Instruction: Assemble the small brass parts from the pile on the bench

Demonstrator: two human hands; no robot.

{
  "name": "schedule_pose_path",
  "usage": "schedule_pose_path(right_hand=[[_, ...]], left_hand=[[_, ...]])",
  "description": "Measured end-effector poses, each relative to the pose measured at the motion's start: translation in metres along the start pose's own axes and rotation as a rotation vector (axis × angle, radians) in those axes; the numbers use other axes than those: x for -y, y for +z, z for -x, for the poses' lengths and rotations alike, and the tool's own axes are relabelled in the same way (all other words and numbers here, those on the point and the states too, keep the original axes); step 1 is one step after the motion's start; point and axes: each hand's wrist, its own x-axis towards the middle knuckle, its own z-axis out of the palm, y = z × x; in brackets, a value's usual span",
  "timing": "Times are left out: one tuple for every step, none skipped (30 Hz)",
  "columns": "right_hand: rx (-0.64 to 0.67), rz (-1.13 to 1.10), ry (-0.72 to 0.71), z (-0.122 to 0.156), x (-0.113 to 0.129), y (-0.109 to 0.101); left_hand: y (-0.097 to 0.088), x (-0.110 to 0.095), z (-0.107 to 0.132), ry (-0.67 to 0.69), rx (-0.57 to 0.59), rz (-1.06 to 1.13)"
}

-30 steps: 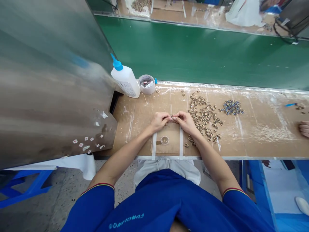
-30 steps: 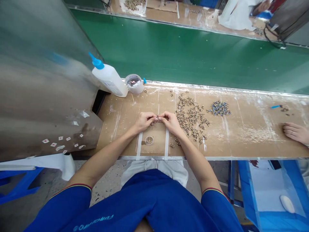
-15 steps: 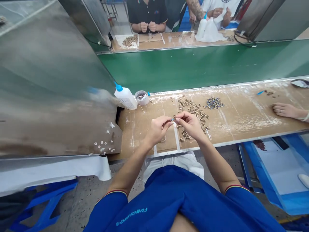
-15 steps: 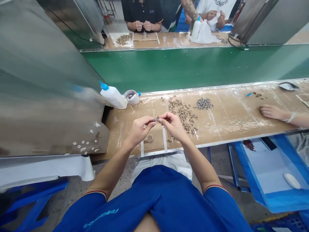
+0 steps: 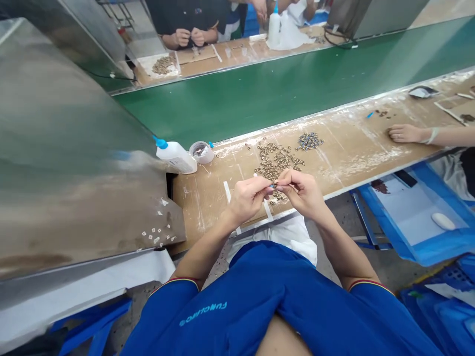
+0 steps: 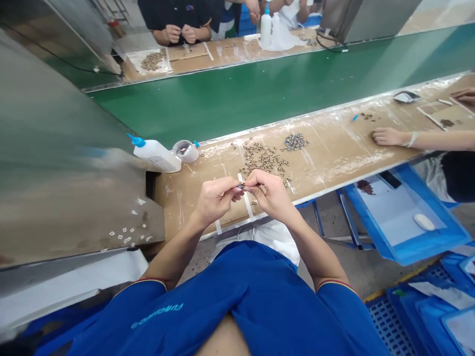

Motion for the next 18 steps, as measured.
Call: schedule_pose_path(right_hand=[[-0.024, 0.024, -0.009, 0.004, 0.000, -0.001], [-0.045, 0.049, -0.014, 0.008, 0.001, -0.002], [-0.062, 0.076, -0.014, 0.011, 0.001, -0.003], [-0.075, 0.099, -0.011, 0.015, 0.001, -0.005], [-0.080, 0.118, -0.001, 0.017, 0.001, -0.007], [-0.075, 0.129, 0.021, 0.019, 0.001, -0.009], [-0.062, 0.131, 0.057, 0.020, 0.000, -0.012], [-0.044, 0.119, 0.104, 0.020, -0.001, -0.015], [-0.023, 0.096, 0.158, 0.020, -0.003, -0.018], [-0.009, 0.065, 0.213, 0.019, -0.005, -0.022], [0.000, 0.027, 0.259, 0.018, -0.007, -0.025], [0.009, -0.016, 0.291, 0.016, -0.010, -0.027], [0.018, -0.061, 0.309, 0.015, -0.012, -0.029], [0.027, -0.102, 0.315, 0.013, -0.015, -0.030], [0.035, -0.135, 0.316, 0.012, -0.017, -0.031], [0.044, -0.156, 0.315, 0.010, -0.019, -0.031], [0.049, -0.166, 0.314, 0.008, -0.020, -0.031], [0.048, -0.166, 0.312, 0.006, -0.022, -0.031]], left_hand=[[0.004, 0.000, -0.002, 0.017, 0.003, 0.015], [0.007, 0.000, -0.003, 0.026, 0.012, 0.026], [0.009, 0.000, -0.004, 0.026, 0.026, 0.036], [0.011, 0.000, -0.005, 0.017, 0.042, 0.045], [0.012, -0.001, -0.006, -0.002, 0.062, 0.058], [0.013, -0.002, -0.007, -0.034, 0.089, 0.080], [0.014, -0.002, -0.008, -0.090, 0.119, 0.117], [0.014, -0.002, -0.009, -0.175, 0.159, 0.185], [0.016, -0.002, -0.010, -0.287, 0.209, 0.291], [0.017, -0.002, -0.011, -0.421, 0.260, 0.434], [0.020, -0.001, -0.012, -0.564, 0.305, 0.604], [0.022, -0.001, -0.013, -0.698, 0.334, 0.782], [0.025, -0.001, -0.014, -0.813, 0.346, 0.948], [0.028, -0.002, -0.015, -0.910, 0.342, 1.085], [0.030, -0.003, -0.018, -0.994, 0.323, 1.188], [0.031, -0.004, -0.020, -1.067, 0.301, 1.262], [0.032, -0.006, -0.023, -1.128, 0.281, 1.317], [0.032, -0.008, -0.027, -1.181, 0.262, 1.359]])
